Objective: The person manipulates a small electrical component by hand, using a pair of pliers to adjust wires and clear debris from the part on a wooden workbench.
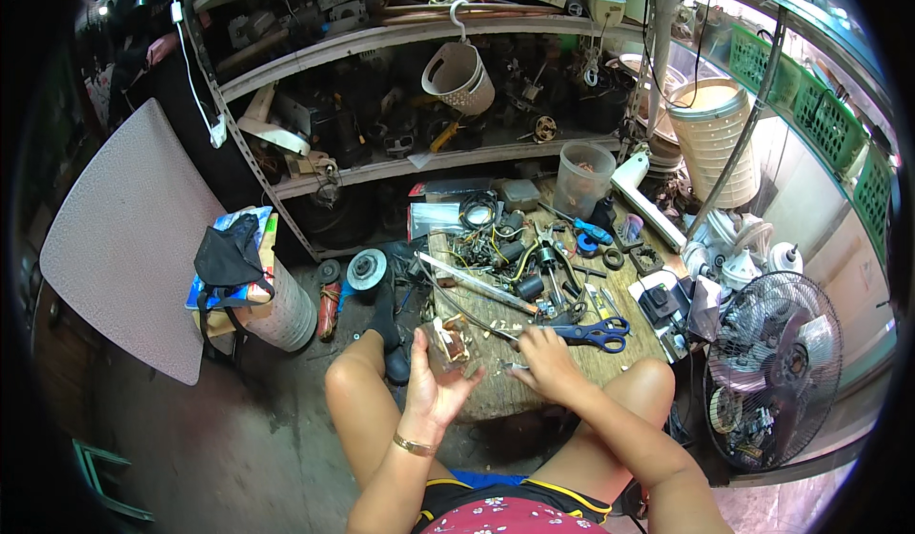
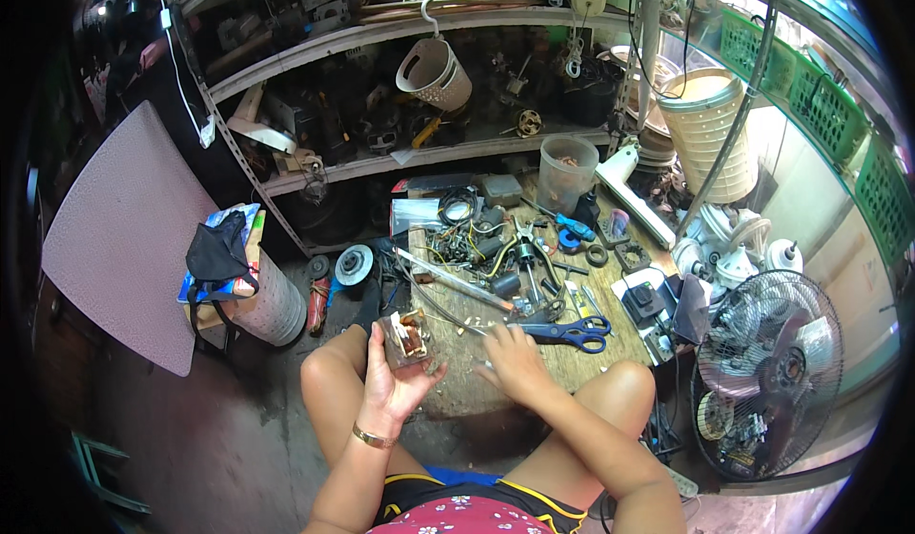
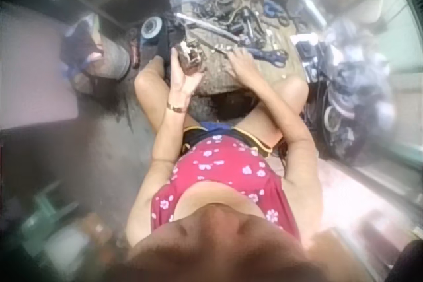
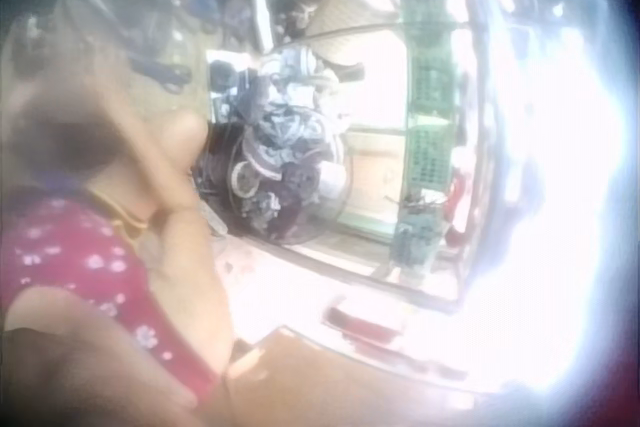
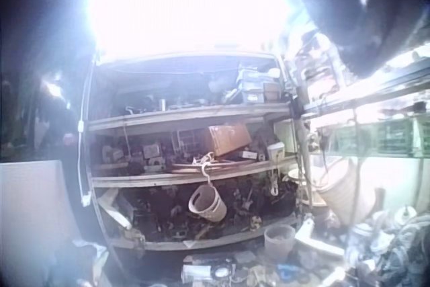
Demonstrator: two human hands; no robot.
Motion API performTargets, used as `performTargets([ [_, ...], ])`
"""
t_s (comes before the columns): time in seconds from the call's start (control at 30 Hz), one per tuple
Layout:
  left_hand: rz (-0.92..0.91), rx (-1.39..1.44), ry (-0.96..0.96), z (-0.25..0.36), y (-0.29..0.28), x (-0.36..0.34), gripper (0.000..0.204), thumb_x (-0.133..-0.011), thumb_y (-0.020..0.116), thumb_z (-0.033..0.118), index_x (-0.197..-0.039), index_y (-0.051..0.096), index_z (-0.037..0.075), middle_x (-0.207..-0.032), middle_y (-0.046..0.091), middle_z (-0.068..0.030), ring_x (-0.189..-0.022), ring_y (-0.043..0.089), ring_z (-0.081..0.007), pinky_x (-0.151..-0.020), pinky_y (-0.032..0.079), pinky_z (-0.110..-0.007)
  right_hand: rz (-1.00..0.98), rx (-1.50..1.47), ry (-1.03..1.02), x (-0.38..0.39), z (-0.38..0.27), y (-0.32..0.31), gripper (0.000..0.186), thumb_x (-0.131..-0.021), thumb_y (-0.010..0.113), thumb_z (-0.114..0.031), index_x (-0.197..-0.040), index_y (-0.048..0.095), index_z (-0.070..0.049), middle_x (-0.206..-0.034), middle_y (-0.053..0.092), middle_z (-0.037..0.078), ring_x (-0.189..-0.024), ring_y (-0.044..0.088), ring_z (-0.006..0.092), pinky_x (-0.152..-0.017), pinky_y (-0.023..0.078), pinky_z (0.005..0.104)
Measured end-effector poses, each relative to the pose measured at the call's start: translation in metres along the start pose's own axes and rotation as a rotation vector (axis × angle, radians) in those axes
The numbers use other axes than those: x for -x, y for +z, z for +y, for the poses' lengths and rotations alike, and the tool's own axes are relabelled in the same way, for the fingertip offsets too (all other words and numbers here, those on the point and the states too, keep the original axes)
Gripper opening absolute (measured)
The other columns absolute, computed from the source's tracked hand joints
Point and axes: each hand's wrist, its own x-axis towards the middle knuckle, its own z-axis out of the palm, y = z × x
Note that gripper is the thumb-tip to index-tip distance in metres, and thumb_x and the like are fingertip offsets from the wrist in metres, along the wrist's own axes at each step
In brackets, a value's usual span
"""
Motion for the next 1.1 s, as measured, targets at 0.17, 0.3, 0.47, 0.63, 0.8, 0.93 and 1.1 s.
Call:
performTargets([
  [0.17, 0.077, -0.193, 0.142, -0.009, -0.012, 0.008, 0.042, -0.099, 0.068, 0.051, -0.126, 0.065, 0.018, -0.112, 0.07, 0.0014, -0.1, 0.063, -0.0153, -0.091, 0.055, -0.04, -0.099, 0.289, -0.05, 0.042, 0.046, 0.044, 0.043, -0.075, 0.079, -0.021, -0.112, 0.065, -0.004, -0.114, 0.062, 0.015, -0.108, 0.057, 0.0343, -0.083, 0.05, 0.047],
  [0.3, -0.043, -0.536, 0.425, -0.005, -0.007, 0.019, 0.055, -0.095, 0.079, 0.033, -0.136, 0.053, 0.007, -0.127, 0.066, -0.0065, -0.114, 0.064, -0.0175, -0.101, 0.053, -0.038, -0.146, 0.21, 0.055, 0.034, 0.052, 0.037, 0.043, -0.074, 0.082, -0.022, -0.108, 0.063, -0.003, -0.108, 0.064, 0.016, -0.102, 0.059, 0.0355, -0.08, 0.051, 0.0456],
  [0.47, -0.09, -0.716, 0.473, -0.001, -0.01, 0.028, 0.076, -0.082, 0.09, 0.021, -0.139, 0.043, 0.004, -0.121, 0.064, -0.0081, -0.107, 0.065, -0.0153, -0.093, 0.056, -0.03, -0.079, -0.914, 0.517, 0.021, 0.047, 0.012, 0.043, -0.081, 0.07, -0.016, -0.117, 0.051, -0.002, -0.105, 0.06, 0.013, -0.098, 0.059, 0.0273, -0.083, 0.049, 0.0432],
  [0.63, -0.073, -0.677, 0.435, -0.002, -0.013, 0.033, 0.074, -0.082, 0.09, 0.018, -0.138, 0.044, 0.004, -0.12, 0.063, -0.0075, -0.105, 0.065, -0.0149, -0.092, 0.056, -0.03, -0.192, -0.929, 0.23, 0.005, -0.007, -0.032, 0.046, -0.085, 0.065, -0.016, -0.124, 0.046, -0.003, -0.106, 0.055, 0.01, -0.099, 0.052, 0.0172, -0.085, 0.045, 0.03],
  [0.8, -0.102, -0.809, 0.581, -0.005, -0.006, 0.034, 0.077, -0.076, 0.094, 0.012, -0.135, 0.045, 0.004, -0.123, 0.059, -0.0078, -0.111, 0.062, -0.016, -0.099, 0.053, -0.033, -0.542, -1.97, 0.666, 0.016, 0.012, -0.027, 0.057, -0.082, 0.054, 0.004, -0.138, 0.047, -0.002, -0.133, 0.059, 0.024, -0.114, 0.064, 0.0362, -0.102, 0.054, 0.0549],
  [0.93, -0.127, -1.023, 0.785, -0.003, -0.018, 0.028, 0.085, -0.068, 0.099, 0.012, -0.134, 0.046, 0.007, -0.128, 0.054, -0.006, -0.12, 0.057, -0.0168, -0.104, 0.051, -0.033, -0.816, -1.901, 0.722, 0.032, -0.02, -0.021, 0.076, -0.082, 0.053, 0.001, -0.156, 0.036, -0.006, -0.156, 0.048, 0.021, -0.135, 0.056, 0.0379, -0.1, 0.055, 0.0542],
  [1.1, -0.154, -1.059, 0.893, 0.002, -0.03, 0.033, 0.09, -0.063, 0.102, 0.014, -0.134, 0.047, 0.01, -0.133, 0.052, -0.0028, -0.123, 0.056, -0.0176, -0.109, 0.048, -0.035, -0.905, -1.464, 0.595, 0.013, -0.062, -0.044, 0.075, -0.087, 0.052, -0.005, -0.159, 0.035, -0.011, -0.155, 0.05, 0.011, -0.133, 0.057, 0.0242, -0.099, 0.051, 0.0349],
])
